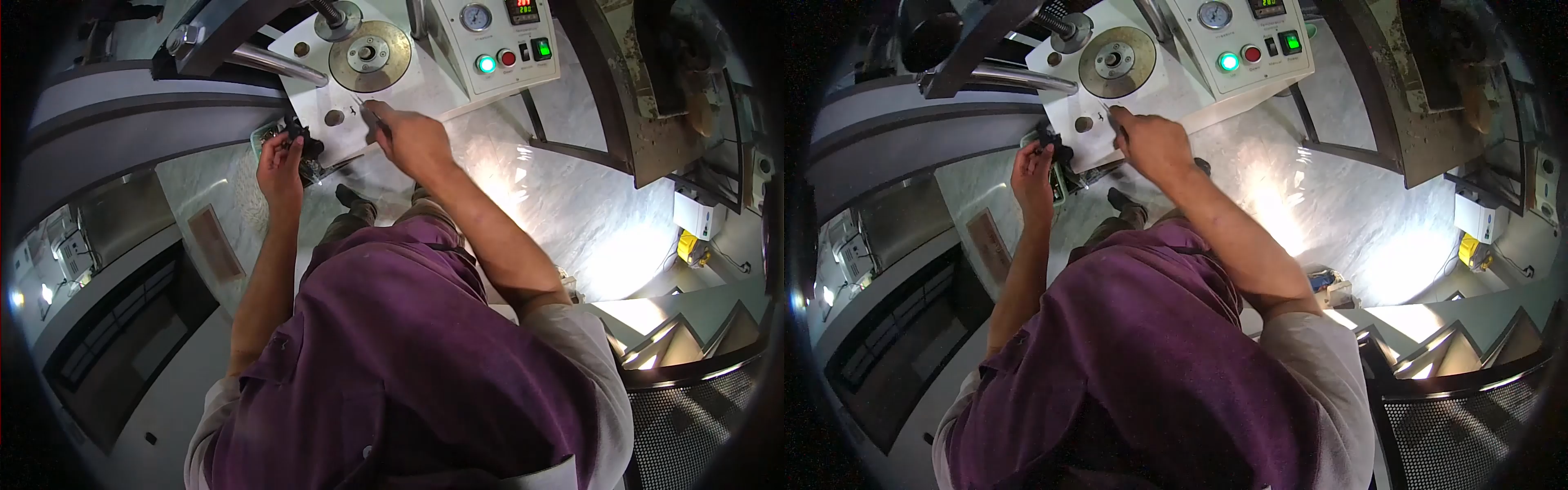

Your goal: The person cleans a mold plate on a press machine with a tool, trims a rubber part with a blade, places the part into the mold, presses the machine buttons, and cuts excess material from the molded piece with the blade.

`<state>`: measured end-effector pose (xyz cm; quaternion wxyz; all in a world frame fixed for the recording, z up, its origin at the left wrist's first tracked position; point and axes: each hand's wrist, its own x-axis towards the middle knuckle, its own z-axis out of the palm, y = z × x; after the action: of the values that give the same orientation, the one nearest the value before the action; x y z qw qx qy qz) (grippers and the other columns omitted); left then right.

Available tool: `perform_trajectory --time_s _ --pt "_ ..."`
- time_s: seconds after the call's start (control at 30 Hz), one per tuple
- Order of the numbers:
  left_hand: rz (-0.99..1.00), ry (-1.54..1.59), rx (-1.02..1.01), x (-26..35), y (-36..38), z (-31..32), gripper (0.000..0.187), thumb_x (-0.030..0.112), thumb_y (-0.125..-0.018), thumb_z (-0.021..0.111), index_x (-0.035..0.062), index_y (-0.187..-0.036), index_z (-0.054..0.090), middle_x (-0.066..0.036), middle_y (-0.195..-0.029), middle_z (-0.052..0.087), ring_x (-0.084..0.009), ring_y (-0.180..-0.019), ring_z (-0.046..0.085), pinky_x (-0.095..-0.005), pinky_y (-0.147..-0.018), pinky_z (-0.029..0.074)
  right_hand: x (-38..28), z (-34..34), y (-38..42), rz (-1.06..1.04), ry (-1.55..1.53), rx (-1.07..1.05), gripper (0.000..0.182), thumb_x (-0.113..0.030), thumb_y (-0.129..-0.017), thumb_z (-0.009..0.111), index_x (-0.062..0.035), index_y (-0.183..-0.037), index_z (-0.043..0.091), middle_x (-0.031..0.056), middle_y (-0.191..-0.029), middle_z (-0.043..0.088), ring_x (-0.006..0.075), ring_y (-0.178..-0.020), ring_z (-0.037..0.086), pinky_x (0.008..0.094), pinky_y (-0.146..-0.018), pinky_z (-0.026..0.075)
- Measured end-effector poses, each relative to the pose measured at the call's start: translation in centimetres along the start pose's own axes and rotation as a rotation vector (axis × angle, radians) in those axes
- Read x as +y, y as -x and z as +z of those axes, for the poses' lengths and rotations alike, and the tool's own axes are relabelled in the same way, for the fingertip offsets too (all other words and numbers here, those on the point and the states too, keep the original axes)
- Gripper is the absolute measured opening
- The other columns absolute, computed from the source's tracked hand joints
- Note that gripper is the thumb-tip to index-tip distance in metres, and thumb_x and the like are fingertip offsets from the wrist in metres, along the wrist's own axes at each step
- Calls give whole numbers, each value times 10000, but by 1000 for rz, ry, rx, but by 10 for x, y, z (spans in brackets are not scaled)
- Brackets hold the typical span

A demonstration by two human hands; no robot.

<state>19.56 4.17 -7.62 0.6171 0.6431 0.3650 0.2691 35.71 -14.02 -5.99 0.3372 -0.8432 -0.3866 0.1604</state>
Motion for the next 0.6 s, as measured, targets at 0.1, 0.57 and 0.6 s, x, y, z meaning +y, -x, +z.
perform_trajectory --time_s 0.1,0.57,0.6 --pt "-65 -69 75 -2 10 -13 245 51 -878 704 -1 -1093 598 -5 -895 621 -53 -782 563 -189 -694 436 11 -7 -15 -129 172 -81 316 -215 -874 573 -206 -1188 599 110 -799 677 327 -785 659 459 -661 523" --pt "-172 -93 167 -21 66 -37 276 128 -846 744 4 -1060 621 -44 -878 638 -112 -772 592 -263 -703 485 21 -26 28 -164 -237 -721 290 -264 -904 632 -212 -1187 665 60 -782 706 228 -739 678 350 -711 504" --pt "-106 -209 162 -15 69 -36 275 133 -843 745 5 -1055 626 -48 -880 641 -114 -760 591 -268 -696 483 22 -21 31 -142 -266 -676 258 -253 -919 606 -183 -1160 664 59 -770 700 226 -727 672 346 -707 503"
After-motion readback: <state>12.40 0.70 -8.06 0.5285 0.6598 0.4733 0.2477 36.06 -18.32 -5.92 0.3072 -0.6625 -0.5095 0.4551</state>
